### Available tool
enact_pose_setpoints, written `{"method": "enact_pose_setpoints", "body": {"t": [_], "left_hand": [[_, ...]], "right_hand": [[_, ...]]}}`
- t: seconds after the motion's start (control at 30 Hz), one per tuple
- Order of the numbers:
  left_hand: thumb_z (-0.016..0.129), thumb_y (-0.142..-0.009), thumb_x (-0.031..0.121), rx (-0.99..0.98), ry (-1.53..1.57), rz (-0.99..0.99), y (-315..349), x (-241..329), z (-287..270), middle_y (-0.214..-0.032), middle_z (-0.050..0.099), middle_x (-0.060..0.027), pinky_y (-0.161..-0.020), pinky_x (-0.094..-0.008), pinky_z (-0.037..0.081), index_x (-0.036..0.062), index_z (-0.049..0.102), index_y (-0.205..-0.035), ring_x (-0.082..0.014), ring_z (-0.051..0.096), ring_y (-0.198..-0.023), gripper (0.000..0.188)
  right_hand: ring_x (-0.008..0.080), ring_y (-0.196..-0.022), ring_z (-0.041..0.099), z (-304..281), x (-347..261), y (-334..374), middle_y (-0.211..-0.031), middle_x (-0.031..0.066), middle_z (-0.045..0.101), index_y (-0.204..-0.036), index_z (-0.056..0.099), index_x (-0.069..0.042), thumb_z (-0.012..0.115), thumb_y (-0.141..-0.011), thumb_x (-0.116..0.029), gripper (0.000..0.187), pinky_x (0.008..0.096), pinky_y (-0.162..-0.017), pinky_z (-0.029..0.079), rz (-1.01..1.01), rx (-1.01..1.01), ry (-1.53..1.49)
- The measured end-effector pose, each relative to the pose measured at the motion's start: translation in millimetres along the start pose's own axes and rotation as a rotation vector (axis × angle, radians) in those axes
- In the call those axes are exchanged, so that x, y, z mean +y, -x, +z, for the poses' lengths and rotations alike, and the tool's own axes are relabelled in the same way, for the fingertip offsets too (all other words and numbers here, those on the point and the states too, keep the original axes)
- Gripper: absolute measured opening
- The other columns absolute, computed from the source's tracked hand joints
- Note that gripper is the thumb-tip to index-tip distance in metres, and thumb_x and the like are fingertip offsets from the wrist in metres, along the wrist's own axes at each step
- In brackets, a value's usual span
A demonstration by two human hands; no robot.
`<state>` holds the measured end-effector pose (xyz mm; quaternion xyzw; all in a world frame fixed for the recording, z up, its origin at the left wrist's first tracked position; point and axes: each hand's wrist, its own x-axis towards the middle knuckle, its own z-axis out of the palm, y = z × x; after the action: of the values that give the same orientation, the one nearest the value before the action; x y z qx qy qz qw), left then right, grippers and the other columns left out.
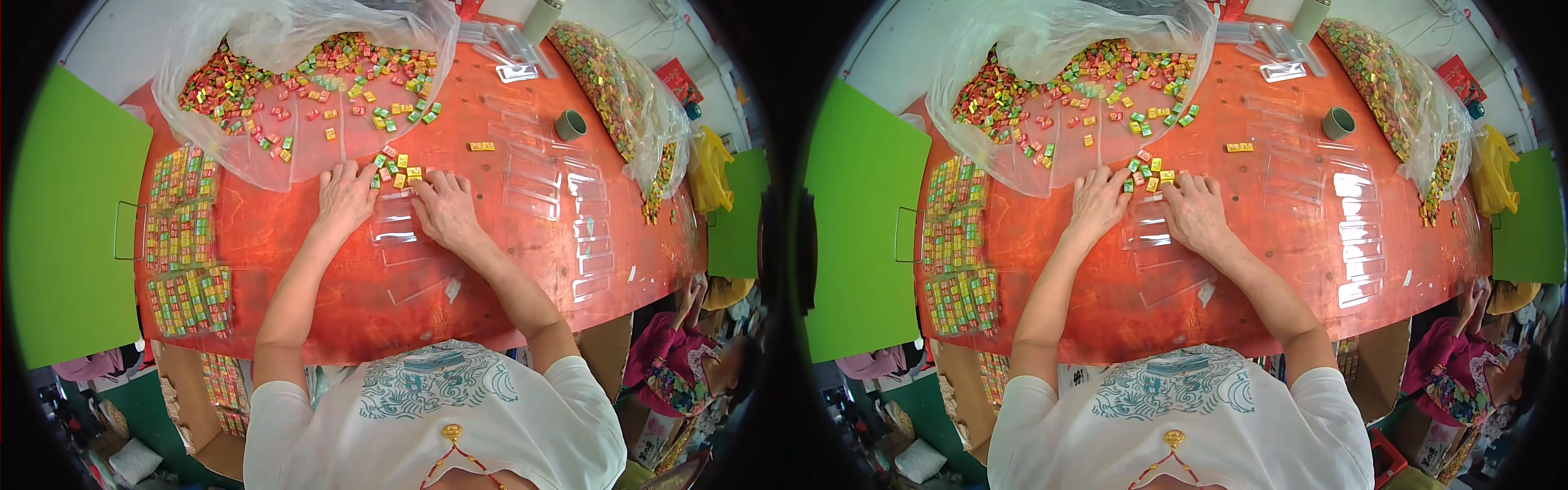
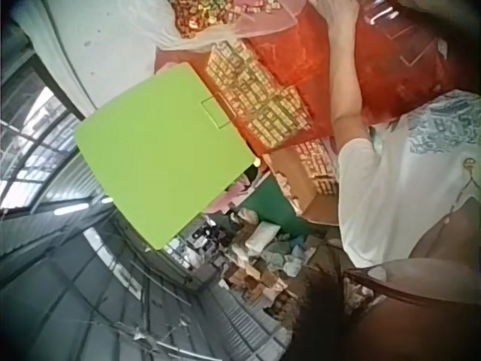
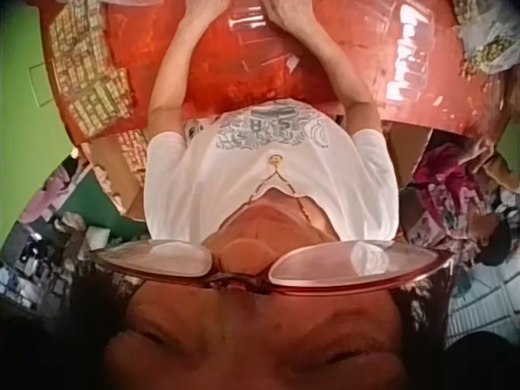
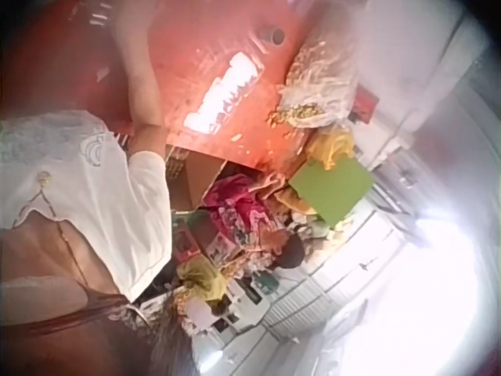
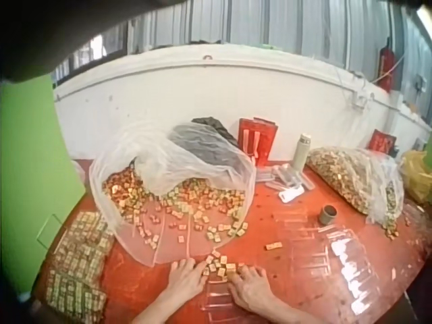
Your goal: The person arranges small wrapped items into rows on a table, inserts them into clear plastic packaging sleeves by hand, and stacks the completed packets to the side.
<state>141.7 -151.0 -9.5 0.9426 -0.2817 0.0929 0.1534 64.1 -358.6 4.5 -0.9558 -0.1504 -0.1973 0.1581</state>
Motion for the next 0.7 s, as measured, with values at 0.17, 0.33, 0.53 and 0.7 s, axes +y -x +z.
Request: {"method": "enact_pose_setpoints", "body": {"t": [0.17, 0.33, 0.53, 0.7], "left_hand": [[0.072, -0.082, 0.019, 0.0, 0.041, 0.057, -7.6, 3.0, 8.0, -0.099, 0.059, -0.0083, -0.083, -0.043, 0.039, 0.0132, 0.066, -0.115, -0.0266, 0.059, -0.099, 0.033], [0.071, -0.082, 0.017, -0.022, 0.041, 0.074, -4.0, -0.6, 6.7, -0.099, 0.058, -0.0075, -0.083, -0.0427, 0.04, 0.0135, 0.065, -0.115, -0.0259, 0.059, -0.1, 0.033], [0.072, -0.082, 0.015, -0.029, 0.088, 0.05, -2.1, 0.7, -3.5, -0.1, 0.058, -0.0068, -0.084, -0.0426, 0.041, 0.0139, 0.064, -0.115, -0.0255, 0.059, -0.102, 0.033], [0.072, -0.083, 0.019, -0.057, 0.052, 0.045, -7.0, -1.4, 1.6, -0.098, 0.058, -0.0084, -0.084, -0.0433, 0.041, 0.0125, 0.065, -0.103, -0.0263, 0.06, -0.1, 0.022]], "right_hand": [[0.026, -0.094, 0.057, 18.8, 5.0, -24.1, -0.095, 0.0085, 0.056, -0.096, 0.068, -0.008, 0.069, -0.082, -0.02, 0.019, 0.0438, -0.084, 0.04, 0.005, 0.009, 0.042], [0.0257, -0.092, 0.057, 30.1, -0.8, -25.5, -0.094, 0.008, 0.056, -0.095, 0.068, -0.009, 0.071, -0.08, -0.018, 0.019, 0.0438, -0.084, 0.04, -0.043, -0.031, 0.022], [0.0256, -0.094, 0.058, 29.6, 2.6, -38.2, -0.098, 0.0062, 0.058, -0.107, 0.069, -0.012, 0.072, -0.081, -0.017, 0.026, 0.0446, -0.087, 0.041, -0.022, 0.005, -0.031], [0.0255, -0.096, 0.058, 39.4, 17.0, -53.7, -0.098, 0.0061, 0.058, -0.109, 0.069, -0.014, 0.072, -0.081, -0.016, 0.028, 0.0447, -0.09, 0.04, -0.005, -0.078, 0.069]]}}
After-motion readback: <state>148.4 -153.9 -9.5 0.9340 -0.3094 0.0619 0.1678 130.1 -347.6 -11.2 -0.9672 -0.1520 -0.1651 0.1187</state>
